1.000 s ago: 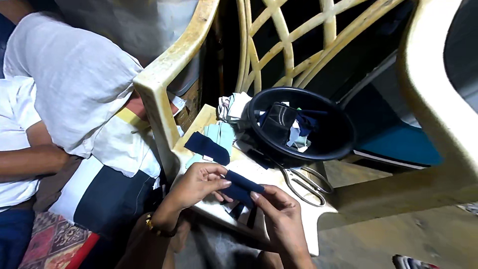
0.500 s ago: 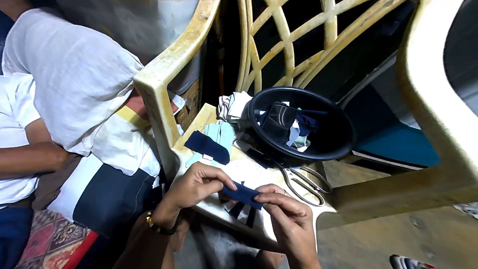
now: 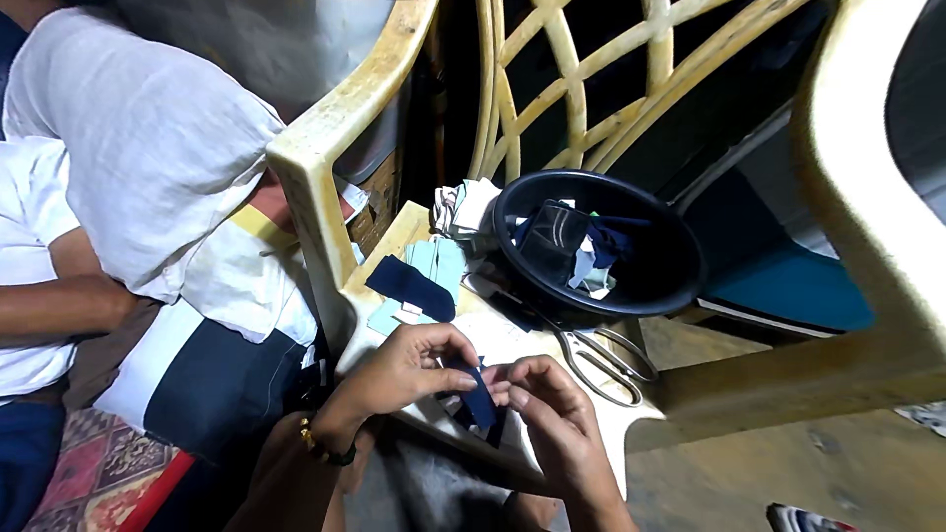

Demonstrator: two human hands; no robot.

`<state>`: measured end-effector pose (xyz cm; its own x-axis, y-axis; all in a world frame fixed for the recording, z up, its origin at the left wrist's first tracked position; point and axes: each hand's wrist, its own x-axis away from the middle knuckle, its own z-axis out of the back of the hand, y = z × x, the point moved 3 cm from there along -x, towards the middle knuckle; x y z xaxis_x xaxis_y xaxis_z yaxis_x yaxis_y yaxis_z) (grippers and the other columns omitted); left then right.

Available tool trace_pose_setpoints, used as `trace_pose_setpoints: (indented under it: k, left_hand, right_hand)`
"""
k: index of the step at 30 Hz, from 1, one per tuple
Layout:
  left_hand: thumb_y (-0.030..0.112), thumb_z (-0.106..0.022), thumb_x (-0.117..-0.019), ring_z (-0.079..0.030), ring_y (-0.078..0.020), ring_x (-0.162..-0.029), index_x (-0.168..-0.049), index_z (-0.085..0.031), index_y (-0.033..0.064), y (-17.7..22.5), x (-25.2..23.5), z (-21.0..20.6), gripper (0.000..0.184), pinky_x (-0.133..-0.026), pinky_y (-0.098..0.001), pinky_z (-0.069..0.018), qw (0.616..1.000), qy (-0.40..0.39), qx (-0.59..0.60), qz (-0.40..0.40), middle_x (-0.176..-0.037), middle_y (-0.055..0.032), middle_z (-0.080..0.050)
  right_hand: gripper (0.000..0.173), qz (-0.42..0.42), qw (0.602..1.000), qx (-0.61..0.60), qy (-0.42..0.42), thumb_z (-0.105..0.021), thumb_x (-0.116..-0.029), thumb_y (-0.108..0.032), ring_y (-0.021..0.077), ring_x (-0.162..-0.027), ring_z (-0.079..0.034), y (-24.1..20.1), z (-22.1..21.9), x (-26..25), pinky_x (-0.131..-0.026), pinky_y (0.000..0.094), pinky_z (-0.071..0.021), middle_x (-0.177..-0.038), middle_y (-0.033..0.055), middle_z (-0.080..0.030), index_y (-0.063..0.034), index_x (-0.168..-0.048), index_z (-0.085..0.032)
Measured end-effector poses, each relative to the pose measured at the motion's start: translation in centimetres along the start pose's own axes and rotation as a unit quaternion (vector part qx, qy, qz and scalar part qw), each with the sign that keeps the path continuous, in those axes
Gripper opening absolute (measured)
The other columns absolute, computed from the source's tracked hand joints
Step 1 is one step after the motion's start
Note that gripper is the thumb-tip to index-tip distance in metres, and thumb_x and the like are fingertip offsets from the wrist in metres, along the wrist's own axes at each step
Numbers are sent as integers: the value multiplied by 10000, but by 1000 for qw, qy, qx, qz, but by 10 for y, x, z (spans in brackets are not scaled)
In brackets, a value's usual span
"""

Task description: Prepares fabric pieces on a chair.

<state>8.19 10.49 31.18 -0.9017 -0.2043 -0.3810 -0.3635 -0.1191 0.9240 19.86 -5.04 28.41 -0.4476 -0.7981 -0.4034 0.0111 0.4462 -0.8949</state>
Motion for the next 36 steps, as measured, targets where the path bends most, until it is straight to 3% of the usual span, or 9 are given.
trace_pose_setpoints:
  k: [7,15,18,21,25,30,32,34,36]
  left_hand:
    - [52,-674,-948,-608,62,-735,-1099,-641,-33,0,-1,-1,176,-700,-131,-520,996,35,-81,24,-828,71,-678]
    - [118,-630,-998,-565,53,-626,-1090,-638,-17,-3,-2,-7,163,-598,-127,-484,983,132,-124,44,-731,76,-629]
    - [182,-536,-1056,-650,-30,-749,-1110,-504,35,-3,-4,-7,159,-674,-213,-570,986,125,-30,105,-899,11,-637]
    - [101,-589,-1001,-674,-66,-873,-1085,-440,79,-6,-1,-7,172,-737,-249,-585,987,68,79,125,-1058,-11,-644]
    - [-32,-691,-878,-624,15,-868,-932,-641,94,-10,1,-11,146,-798,-181,-542,992,-10,96,80,-915,96,-640]
    - [-84,-728,-836,-684,-1,-863,-975,-737,-54,-8,0,-28,143,-793,-173,-582,993,107,3,56,-953,-15,-732]
    - [-75,-736,-836,-702,-25,-903,-981,-748,-58,-9,-1,-30,147,-798,-181,-591,991,127,-25,43,-987,-60,-745]
    - [-62,-743,-837,-706,-36,-916,-980,-753,-56,-11,-2,-30,143,-795,-183,-592,990,133,-44,36,-1000,-80,-747]
    - [-51,-747,-839,-703,-35,-906,-987,-757,-51,-11,-2,-29,149,-783,-177,-594,989,134,-64,23,-986,-80,-738]
  right_hand:
    - [108,-14,998,53,-9,-726,-875,-30,19,-901,-701,2,0,4,-778,177,-592,-1045,-20,-757,-101,-929,-786]
    - [320,-30,995,85,-45,-680,-865,22,11,-895,-673,2,-6,4,-801,180,-586,-1186,35,-703,24,-1182,-727]
    - [389,-17,996,84,-22,-671,-858,44,16,-887,-674,2,-6,3,-796,186,-592,-1266,75,-667,61,-1246,-682]
    - [418,-3,997,73,-4,-670,-866,48,21,-884,-679,2,-5,2,-792,196,-601,-1339,95,-629,82,-1282,-651]
    - [459,8,997,71,15,-683,-853,54,-15,-892,-663,-1,-5,2,-799,174,-588,-1382,84,-604,92,-1307,-625]
    - [458,38,987,158,18,-682,-883,-10,-10,-882,-664,-7,5,-1,-783,170,-580,-1381,115,-605,99,-1322,-608]
    - [391,66,916,391,63,-629,-919,-80,99,-931,-688,-15,24,-2,-787,243,-583,-1323,184,-639,67,-1280,-660]
    - [332,11,796,594,117,-610,-915,10,460,-1095,-665,-23,41,-3,-868,583,-543,-1299,310,-631,58,-1232,-697]
    - [327,-94,709,686,135,-600,-922,64,604,-1224,-546,-20,55,-4,-965,712,-435,-1326,379,-583,79,-1239,-681]
